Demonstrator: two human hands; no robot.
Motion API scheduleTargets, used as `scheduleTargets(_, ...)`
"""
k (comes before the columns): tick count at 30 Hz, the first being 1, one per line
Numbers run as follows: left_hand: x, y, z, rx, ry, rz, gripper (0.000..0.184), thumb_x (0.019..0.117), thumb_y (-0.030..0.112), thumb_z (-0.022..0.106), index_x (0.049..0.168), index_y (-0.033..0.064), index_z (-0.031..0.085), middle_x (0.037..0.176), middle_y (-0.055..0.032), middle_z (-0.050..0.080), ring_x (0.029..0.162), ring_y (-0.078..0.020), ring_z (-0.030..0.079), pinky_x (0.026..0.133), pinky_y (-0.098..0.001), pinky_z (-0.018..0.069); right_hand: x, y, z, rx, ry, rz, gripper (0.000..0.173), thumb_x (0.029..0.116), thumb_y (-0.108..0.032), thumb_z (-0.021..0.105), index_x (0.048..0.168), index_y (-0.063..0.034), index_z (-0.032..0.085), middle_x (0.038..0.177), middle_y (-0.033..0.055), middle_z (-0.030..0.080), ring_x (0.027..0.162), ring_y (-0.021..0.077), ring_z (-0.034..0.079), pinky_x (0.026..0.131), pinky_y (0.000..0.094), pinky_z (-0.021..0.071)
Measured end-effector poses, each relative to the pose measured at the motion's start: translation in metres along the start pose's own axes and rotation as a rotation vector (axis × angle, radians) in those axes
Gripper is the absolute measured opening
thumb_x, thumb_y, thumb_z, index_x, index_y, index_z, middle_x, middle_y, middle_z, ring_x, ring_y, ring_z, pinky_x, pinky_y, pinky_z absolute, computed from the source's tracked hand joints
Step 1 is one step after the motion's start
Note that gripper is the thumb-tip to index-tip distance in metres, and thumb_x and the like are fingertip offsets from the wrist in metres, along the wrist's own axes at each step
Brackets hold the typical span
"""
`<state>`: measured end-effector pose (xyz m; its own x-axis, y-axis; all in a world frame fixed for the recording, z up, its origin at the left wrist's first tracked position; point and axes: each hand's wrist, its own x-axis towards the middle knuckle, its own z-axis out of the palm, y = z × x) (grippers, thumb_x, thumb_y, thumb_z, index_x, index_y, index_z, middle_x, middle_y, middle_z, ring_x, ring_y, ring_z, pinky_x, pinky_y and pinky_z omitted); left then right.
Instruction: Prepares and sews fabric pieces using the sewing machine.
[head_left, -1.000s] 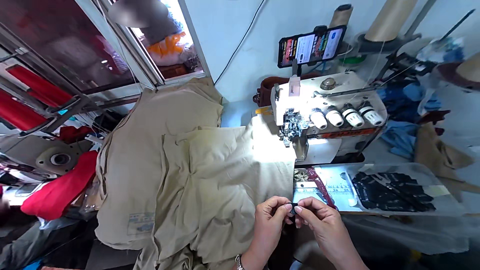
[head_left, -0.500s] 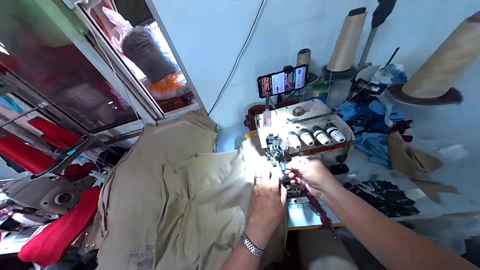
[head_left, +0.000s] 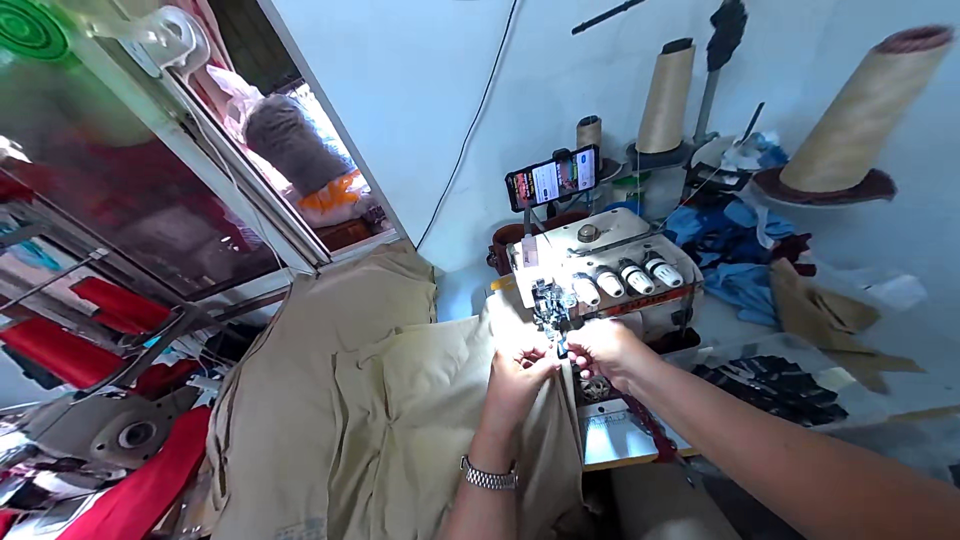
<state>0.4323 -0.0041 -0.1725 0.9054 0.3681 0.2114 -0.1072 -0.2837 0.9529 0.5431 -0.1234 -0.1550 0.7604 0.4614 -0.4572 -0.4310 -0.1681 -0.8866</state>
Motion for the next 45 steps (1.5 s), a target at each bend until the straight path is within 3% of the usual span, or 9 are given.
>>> scheduleTargets(12,-0.002,0.000,-0.002,-0.039,0.021,-0.008,0.009,0.0951,0.001,0.064,0.087,0.0046,0.067,0.076,-0.0016,0.062,0.066,-0.0074,0.056,0.062,-0.0244,0.0479,0.002,0.000,0.003,-0.044,-0.005,-0.042,0.021,0.1021,-0.007,0.058,0.081,-0.0022,0.056,0.058,0.0013,0.049,0.042,0.0082,0.046,0.042,0.0220,0.0448)
scheduleTargets(19,-0.001,-0.001,-0.003,0.015,-0.050,0.078,0.007,0.0953,0.003,0.064,0.090,0.0055,0.068,0.084,-0.0024,0.065,0.071,-0.0088,0.060,0.065,-0.0252,0.0509,0.006,-0.001,0.004,-0.082,0.007,-0.050,0.021,0.1019,-0.007,0.059,0.081,-0.0012,0.058,0.059,0.0015,0.050,0.043,0.0086,0.047,0.043,0.0223,0.0456)
scheduleTargets(22,-0.006,0.001,0.002,0.271,-0.048,0.135,0.008,0.0960,0.006,0.065,0.089,0.0054,0.069,0.087,-0.0032,0.068,0.073,-0.0089,0.062,0.065,-0.0257,0.0520,0.007,0.000,0.004,-0.093,0.011,-0.064,0.019,0.1006,-0.006,0.059,0.082,0.0000,0.060,0.059,0.0024,0.051,0.043,0.0087,0.048,0.043,0.0226,0.0461)
scheduleTargets(24,-0.015,-0.001,0.009,0.559,-0.060,0.222,0.011,0.0973,0.010,0.063,0.099,0.0045,0.072,0.096,-0.0052,0.071,0.090,-0.0139,0.068,0.083,-0.0343,0.0559,0.007,0.012,0.001,-0.143,0.040,-0.207,0.013,0.0993,-0.005,0.062,0.089,0.0020,0.065,0.064,0.0047,0.056,0.048,0.0098,0.053,0.047,0.0244,0.0495)
scheduleTargets(26,-0.027,-0.005,0.017,0.750,-0.073,0.302,0.019,0.0985,0.011,0.058,0.109,0.0036,0.072,0.107,-0.0095,0.071,0.105,-0.0247,0.067,0.096,-0.0482,0.0515,0.003,0.043,-0.002,-0.243,0.151,-0.555,0.010,0.0977,-0.007,0.064,0.094,0.0007,0.067,0.074,0.0082,0.064,0.057,0.0144,0.060,0.056,0.0333,0.0546)
scheduleTargets(30,-0.040,-0.022,0.026,0.820,0.040,0.415,0.027,0.0986,0.005,0.051,0.117,0.0043,0.071,0.128,-0.0083,0.069,0.123,-0.0242,0.062,0.105,-0.0449,0.0484,-0.004,0.125,0.007,-0.240,0.261,-1.017,0.022,0.1011,-0.025,0.054,0.109,-0.0053,0.059,0.093,0.0024,0.063,0.079,0.0082,0.062,0.069,0.0262,0.0549)
scheduleTargets(33,-0.043,-0.026,0.034,0.851,0.096,0.423,0.027,0.0975,0.003,0.052,0.115,0.0063,0.071,0.134,-0.0053,0.067,0.129,-0.0225,0.059,0.107,-0.0466,0.0452,-0.003,0.161,0.017,-0.179,0.194,-1.028,0.026,0.0947,-0.022,0.064,0.112,-0.0029,0.060,0.094,0.0031,0.069,0.086,0.0055,0.068,0.078,0.0237,0.0586)
scheduleTargets(37,-0.045,-0.029,0.045,0.942,0.154,0.432,0.020,0.0964,0.002,0.055,0.108,0.0076,0.070,0.132,-0.0051,0.067,0.128,-0.0247,0.058,0.106,-0.0487,0.0451,-0.011,0.162,0.015,-0.176,0.166,-1.013,0.019,0.0937,-0.014,0.059,0.104,-0.0019,0.071,0.091,0.0017,0.072,0.086,0.0034,0.069,0.081,0.0210,0.0580)
scheduleTargets(45,-0.036,-0.031,0.039,0.905,0.124,0.457,0.030,0.0944,-0.001,0.055,0.119,0.0047,0.071,0.143,-0.0062,0.062,0.132,-0.0235,0.056,0.110,-0.0489,0.0418,-0.020,0.165,0.008,-0.185,0.207,-1.030,0.025,0.0883,-0.005,0.050,0.088,-0.0012,0.075,0.090,0.0042,0.071,0.090,0.0048,0.066,0.082,0.0191,0.0544)
